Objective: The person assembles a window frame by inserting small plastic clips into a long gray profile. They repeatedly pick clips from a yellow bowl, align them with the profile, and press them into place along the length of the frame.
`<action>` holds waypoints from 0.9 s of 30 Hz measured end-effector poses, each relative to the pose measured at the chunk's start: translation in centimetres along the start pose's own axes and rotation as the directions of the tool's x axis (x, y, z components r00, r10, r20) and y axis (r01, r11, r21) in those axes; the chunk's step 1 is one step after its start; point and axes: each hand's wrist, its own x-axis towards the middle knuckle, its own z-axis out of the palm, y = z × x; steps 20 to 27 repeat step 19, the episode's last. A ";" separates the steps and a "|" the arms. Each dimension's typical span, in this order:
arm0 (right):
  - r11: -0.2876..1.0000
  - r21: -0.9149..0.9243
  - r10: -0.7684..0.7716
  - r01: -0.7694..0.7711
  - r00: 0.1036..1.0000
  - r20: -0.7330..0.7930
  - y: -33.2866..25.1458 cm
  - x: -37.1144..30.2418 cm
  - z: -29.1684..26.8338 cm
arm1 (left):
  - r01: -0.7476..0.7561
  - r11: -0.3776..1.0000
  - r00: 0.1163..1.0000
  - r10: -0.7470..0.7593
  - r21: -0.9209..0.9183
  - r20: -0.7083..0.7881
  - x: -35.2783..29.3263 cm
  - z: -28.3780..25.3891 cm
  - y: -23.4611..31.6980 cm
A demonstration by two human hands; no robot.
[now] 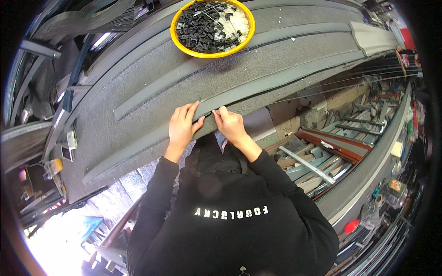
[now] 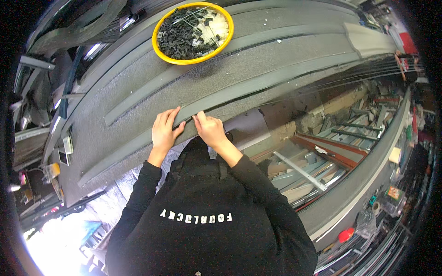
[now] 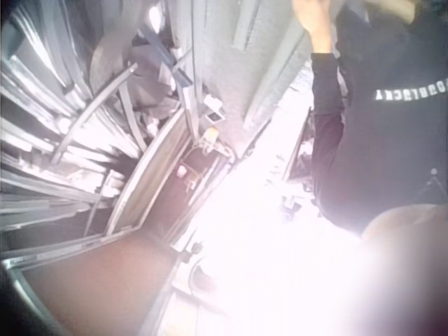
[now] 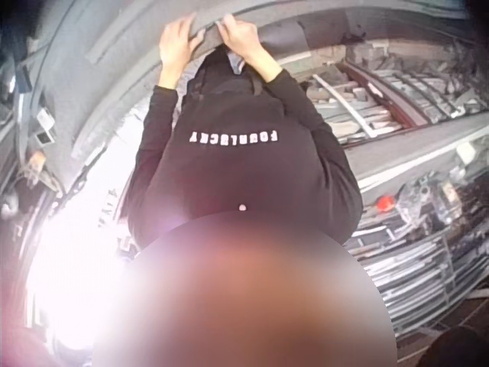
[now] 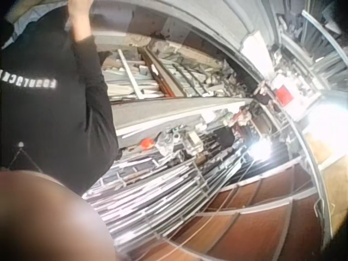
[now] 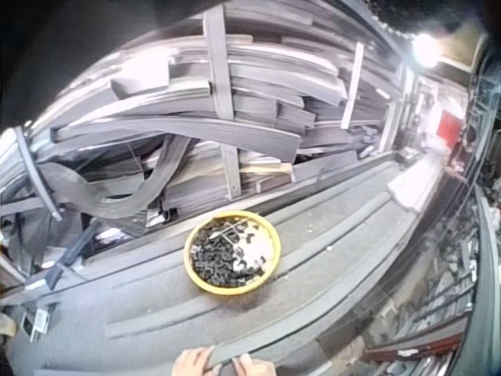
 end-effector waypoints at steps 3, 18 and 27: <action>1.000 0.015 -0.023 0.024 0.998 -0.067 0.0 0.3 -0.1 | 0.044 0.999 0.999 -0.044 -0.005 -0.019 0.1 0.0 0.3; 0.977 0.186 0.067 -0.103 0.980 0.189 0.9 0.9 -1.4 | 0.125 0.981 0.990 -0.112 -0.151 0.091 1.5 -1.4 -1.0; 0.981 0.180 0.048 -0.077 0.986 0.158 0.9 0.7 -1.1 | 0.124 0.981 0.989 -0.110 -0.147 0.099 1.5 -1.5 -1.1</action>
